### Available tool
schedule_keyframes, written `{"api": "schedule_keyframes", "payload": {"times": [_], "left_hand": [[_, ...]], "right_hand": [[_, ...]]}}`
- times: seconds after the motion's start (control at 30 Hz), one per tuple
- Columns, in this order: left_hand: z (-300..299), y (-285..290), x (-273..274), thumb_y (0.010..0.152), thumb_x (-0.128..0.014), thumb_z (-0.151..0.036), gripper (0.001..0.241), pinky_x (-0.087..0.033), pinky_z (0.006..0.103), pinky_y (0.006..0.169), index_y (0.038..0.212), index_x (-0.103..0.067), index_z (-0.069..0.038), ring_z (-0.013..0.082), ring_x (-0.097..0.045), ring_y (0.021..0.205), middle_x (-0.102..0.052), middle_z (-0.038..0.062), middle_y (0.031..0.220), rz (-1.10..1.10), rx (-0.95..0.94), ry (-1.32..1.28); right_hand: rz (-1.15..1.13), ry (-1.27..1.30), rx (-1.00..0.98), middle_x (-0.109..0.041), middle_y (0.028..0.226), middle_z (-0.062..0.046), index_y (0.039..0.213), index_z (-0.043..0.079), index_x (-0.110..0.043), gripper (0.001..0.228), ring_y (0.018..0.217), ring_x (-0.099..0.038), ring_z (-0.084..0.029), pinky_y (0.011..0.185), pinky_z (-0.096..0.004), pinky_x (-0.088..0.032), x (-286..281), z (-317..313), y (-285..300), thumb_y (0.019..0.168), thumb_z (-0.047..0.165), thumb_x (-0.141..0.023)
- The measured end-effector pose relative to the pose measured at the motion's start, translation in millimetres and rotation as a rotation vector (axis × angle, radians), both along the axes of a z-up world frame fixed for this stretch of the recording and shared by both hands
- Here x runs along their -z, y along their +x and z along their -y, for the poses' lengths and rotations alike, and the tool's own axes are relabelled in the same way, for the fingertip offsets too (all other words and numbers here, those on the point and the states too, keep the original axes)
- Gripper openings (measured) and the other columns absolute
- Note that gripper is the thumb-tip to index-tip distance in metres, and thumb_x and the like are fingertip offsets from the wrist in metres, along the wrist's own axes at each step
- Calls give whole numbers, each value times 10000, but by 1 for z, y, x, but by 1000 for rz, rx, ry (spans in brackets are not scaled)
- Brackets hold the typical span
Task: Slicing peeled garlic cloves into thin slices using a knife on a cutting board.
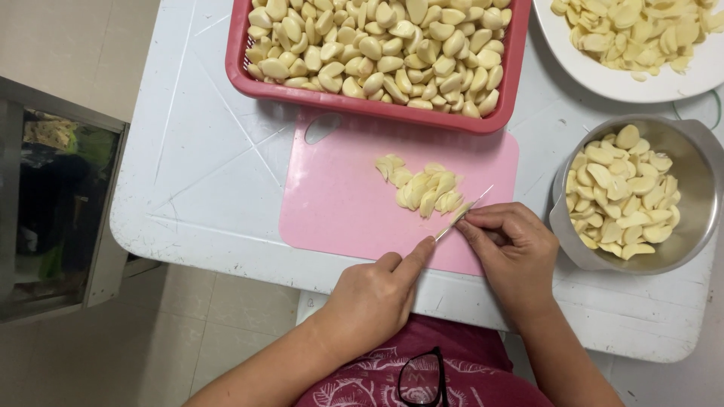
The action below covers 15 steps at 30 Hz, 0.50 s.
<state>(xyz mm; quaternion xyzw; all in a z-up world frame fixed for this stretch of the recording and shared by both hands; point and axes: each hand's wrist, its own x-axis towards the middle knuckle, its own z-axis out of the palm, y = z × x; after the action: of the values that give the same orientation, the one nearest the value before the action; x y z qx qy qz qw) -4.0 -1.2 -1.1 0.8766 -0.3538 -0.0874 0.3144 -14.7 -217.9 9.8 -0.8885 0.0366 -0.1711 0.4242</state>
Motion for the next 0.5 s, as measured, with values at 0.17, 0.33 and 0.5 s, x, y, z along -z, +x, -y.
{"api": "schedule_keyframes", "payload": {"times": [0.17,0.33,0.5], "left_hand": [[7,0,6,940,-627,-75,592,-429,549,352,1526,-550,-55,402,-536,423,-580,121,752,49,-19,-9],[13,0,11,847,-633,-25,697,-420,538,338,1537,-543,-44,389,-524,405,-568,114,758,100,-12,24],[23,5,13,782,-626,-2,774,-431,535,332,1548,-521,-38,399,-541,394,-577,118,767,109,-5,71]], "right_hand": [[-1,-16,0,-757,943,-122,942,18,-783,91,851,-716,-158,704,-230,-561,1,1,0,907,-1,-865],[2,-3,-5,-754,948,-130,951,16,-784,97,846,-714,-154,694,-220,-556,3,2,0,903,-8,-865],[15,-20,-17,-752,943,-134,947,4,-779,92,849,-718,-166,704,-230,-576,1,1,0,906,-15,-859]]}}
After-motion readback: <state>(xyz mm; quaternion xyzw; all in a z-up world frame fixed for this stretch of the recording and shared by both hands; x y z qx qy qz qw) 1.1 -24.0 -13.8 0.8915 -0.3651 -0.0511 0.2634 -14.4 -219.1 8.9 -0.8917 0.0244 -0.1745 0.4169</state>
